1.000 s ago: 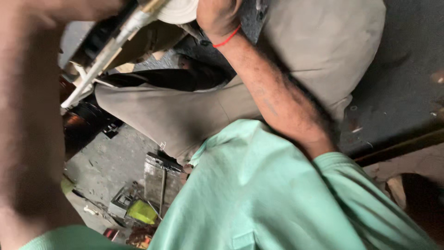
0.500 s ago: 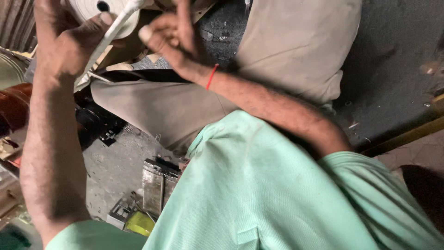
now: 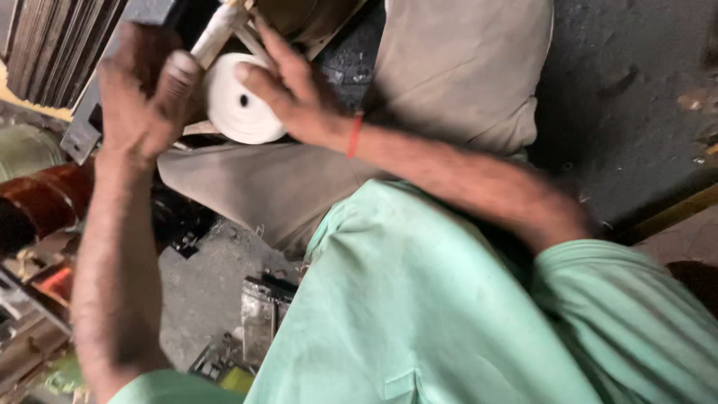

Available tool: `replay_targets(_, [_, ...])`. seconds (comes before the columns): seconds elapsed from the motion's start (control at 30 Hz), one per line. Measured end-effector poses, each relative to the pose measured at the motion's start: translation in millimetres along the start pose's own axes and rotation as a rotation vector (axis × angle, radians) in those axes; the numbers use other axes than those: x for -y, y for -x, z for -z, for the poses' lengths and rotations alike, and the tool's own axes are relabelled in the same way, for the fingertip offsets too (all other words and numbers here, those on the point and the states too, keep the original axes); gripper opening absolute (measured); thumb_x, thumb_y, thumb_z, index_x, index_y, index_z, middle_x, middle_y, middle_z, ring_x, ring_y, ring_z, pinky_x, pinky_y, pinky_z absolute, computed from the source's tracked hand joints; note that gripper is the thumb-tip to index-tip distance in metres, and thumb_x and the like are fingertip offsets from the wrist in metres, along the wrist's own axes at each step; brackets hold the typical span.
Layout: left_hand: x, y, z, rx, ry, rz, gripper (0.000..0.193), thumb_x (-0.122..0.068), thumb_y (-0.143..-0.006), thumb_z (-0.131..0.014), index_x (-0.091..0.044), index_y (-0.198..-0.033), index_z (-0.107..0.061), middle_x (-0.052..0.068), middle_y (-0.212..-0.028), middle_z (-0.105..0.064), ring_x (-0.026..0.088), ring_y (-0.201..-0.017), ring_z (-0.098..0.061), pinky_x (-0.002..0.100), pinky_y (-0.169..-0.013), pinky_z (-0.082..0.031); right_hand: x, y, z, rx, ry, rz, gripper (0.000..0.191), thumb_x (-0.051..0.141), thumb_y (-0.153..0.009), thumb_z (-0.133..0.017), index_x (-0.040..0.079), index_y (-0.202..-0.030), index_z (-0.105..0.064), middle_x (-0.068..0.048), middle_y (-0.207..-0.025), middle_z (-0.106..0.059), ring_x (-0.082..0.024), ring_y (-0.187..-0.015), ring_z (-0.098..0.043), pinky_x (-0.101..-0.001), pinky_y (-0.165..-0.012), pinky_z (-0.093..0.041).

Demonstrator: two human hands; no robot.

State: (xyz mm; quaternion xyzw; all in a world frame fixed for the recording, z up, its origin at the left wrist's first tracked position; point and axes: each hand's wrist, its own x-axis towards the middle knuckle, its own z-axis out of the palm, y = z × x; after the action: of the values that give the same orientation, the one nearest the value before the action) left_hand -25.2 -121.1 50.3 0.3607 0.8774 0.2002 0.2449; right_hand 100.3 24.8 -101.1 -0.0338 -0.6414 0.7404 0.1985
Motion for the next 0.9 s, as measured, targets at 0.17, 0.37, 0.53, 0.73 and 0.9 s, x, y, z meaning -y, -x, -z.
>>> replay_targets(0.17, [-25.1,-26.1,-0.8,-0.063,-0.297,-0.494,0.065,-0.02,-0.089,-0.083,0.001,-0.141,-0.05,0.023,-0.114,-0.066,0.038,-0.104,-0.067,0.047,-0.087,-0.058,50.0,25.6,80.8,0.352,-0.038,-0.199,0.063,0.026,-0.112,-0.057,-0.005,-0.161,-0.034,-0.019,-0.146,-0.066,-0.016,-0.124,-0.063,-0.0294,-0.11,-0.051])
replay_targets(0.37, [-53.2,-68.4,-1.2,0.151,-0.518,-0.331,0.064,-0.011,-0.082,-0.088,-0.009,-0.138,-0.058,0.019,-0.105,-0.07,0.035,-0.099,-0.069,0.043,-0.085,-0.058,91.3,10.0,166.7,0.376,0.018,-0.318,0.041,0.019,-0.107,-0.064,0.0,-0.143,-0.062,-0.011,-0.121,-0.077,-0.009,-0.102,-0.069,-0.0249,-0.09,-0.058])
replay_targets(0.53, [-35.1,-67.1,-13.1,-0.1,-0.499,-0.53,0.083,-0.016,-0.075,-0.082,-0.01,-0.149,-0.046,0.021,-0.107,-0.068,0.032,-0.09,-0.07,0.039,-0.078,-0.059,58.4,-34.7,154.4,-0.024,-0.148,-0.129,0.024,0.018,-0.114,-0.068,-0.003,-0.103,-0.064,-0.001,-0.088,-0.064,-0.006,-0.078,-0.057,-0.0239,-0.07,-0.047])
replay_targets(0.73, [-21.3,-66.2,-23.7,-0.137,-0.461,-0.587,0.074,-0.011,-0.094,-0.075,-0.001,-0.158,-0.039,0.008,-0.087,-0.062,0.026,-0.077,-0.066,0.039,-0.069,-0.054,-30.0,-40.5,79.1,-0.461,-0.203,0.001,0.036,0.018,-0.11,-0.068,0.0,-0.083,-0.052,0.001,-0.072,-0.048,-0.008,-0.064,-0.044,-0.0299,-0.06,-0.037])
replay_targets(0.9, [-25.2,-64.7,-15.4,-0.128,-0.299,-0.493,0.056,-0.013,-0.094,-0.082,-0.003,-0.138,-0.05,0.015,-0.098,-0.066,0.032,-0.083,-0.067,0.044,-0.074,-0.056,-51.0,-37.7,62.6,-0.598,-0.153,0.026,0.03,0.02,-0.108,-0.064,0.0,-0.086,-0.057,0.0,-0.079,-0.054,-0.011,-0.072,-0.05,-0.0327,-0.068,-0.043])
